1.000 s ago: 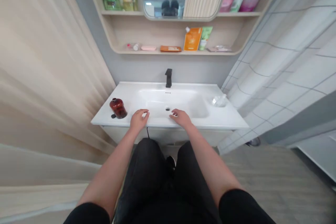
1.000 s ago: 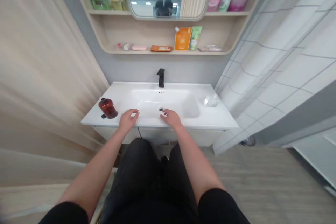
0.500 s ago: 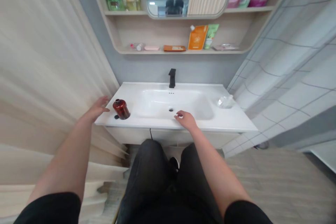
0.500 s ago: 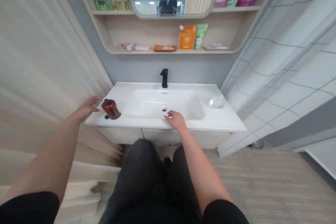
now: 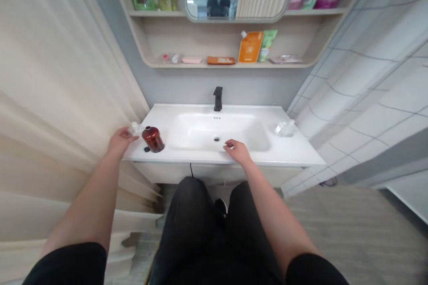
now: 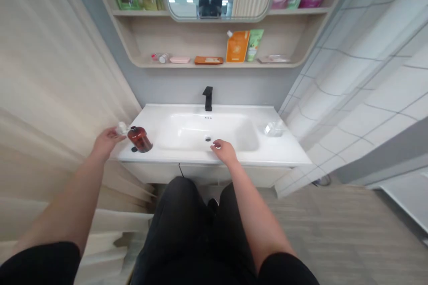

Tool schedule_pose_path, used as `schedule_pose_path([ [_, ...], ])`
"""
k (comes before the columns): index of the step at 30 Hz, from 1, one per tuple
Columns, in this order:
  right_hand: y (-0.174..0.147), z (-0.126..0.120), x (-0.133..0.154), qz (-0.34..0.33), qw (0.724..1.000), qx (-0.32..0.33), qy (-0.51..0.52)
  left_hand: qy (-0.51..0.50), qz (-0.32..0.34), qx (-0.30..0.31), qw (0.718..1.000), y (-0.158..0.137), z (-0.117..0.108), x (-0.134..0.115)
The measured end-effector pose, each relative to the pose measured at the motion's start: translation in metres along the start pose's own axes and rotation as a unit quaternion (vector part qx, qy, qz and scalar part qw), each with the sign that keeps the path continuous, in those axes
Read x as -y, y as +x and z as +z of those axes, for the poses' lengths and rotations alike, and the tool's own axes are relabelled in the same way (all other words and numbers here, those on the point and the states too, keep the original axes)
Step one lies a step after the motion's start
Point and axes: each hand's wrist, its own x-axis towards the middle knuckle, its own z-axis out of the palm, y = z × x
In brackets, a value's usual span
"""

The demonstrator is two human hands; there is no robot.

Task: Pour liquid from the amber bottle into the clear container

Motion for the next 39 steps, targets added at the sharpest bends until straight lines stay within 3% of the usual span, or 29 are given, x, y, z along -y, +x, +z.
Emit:
schedule_pose_path([
  [4, 0.001, 0.000, -0.001, -0.003, 1.000, -0.002, 0.008, -0.059, 0.005, -0.189, 0.980, -0.035, -0.023, 0.009],
  [7, -0.002, -0.002, 0.004, -0.021, 0.998, -0.024, 0.049, -0.144, 0.076, -0.210, 0.964, -0.092, -0.024, 0.002],
  [9, -0.012, -0.002, 0.013, -0.043, 0.993, -0.044, 0.100, -0.189, 0.089, -0.163, 0.964, -0.141, -0.007, -0.009],
  [11, -0.029, 0.001, 0.027, -0.075, 0.983, -0.037, 0.164, -0.203, 0.071, -0.078, 0.973, -0.192, 0.022, -0.026],
  [14, -0.067, 0.008, 0.051, -0.132, 0.947, 0.064, 0.285, -0.216, 0.063, 0.113, 0.968, -0.258, 0.075, -0.055],
  [17, -0.104, 0.010, 0.063, -0.137, 0.890, 0.161, 0.404, -0.246, 0.067, 0.223, 0.941, -0.297, 0.116, -0.080],
  [19, -0.120, 0.005, 0.062, -0.109, 0.881, 0.150, 0.435, -0.256, 0.078, 0.272, 0.924, -0.306, 0.131, -0.094],
  [22, -0.130, -0.012, 0.054, -0.074, 0.897, 0.100, 0.425, -0.252, 0.107, 0.323, 0.906, -0.304, 0.141, -0.114],
  [29, -0.140, -0.038, 0.062, -0.089, 0.929, 0.045, 0.357, -0.224, 0.130, 0.294, 0.920, -0.297, 0.151, -0.153],
  [39, -0.143, -0.031, 0.058, -0.089, 0.909, 0.070, 0.400, -0.217, 0.138, 0.373, 0.891, -0.301, 0.134, -0.156],
])
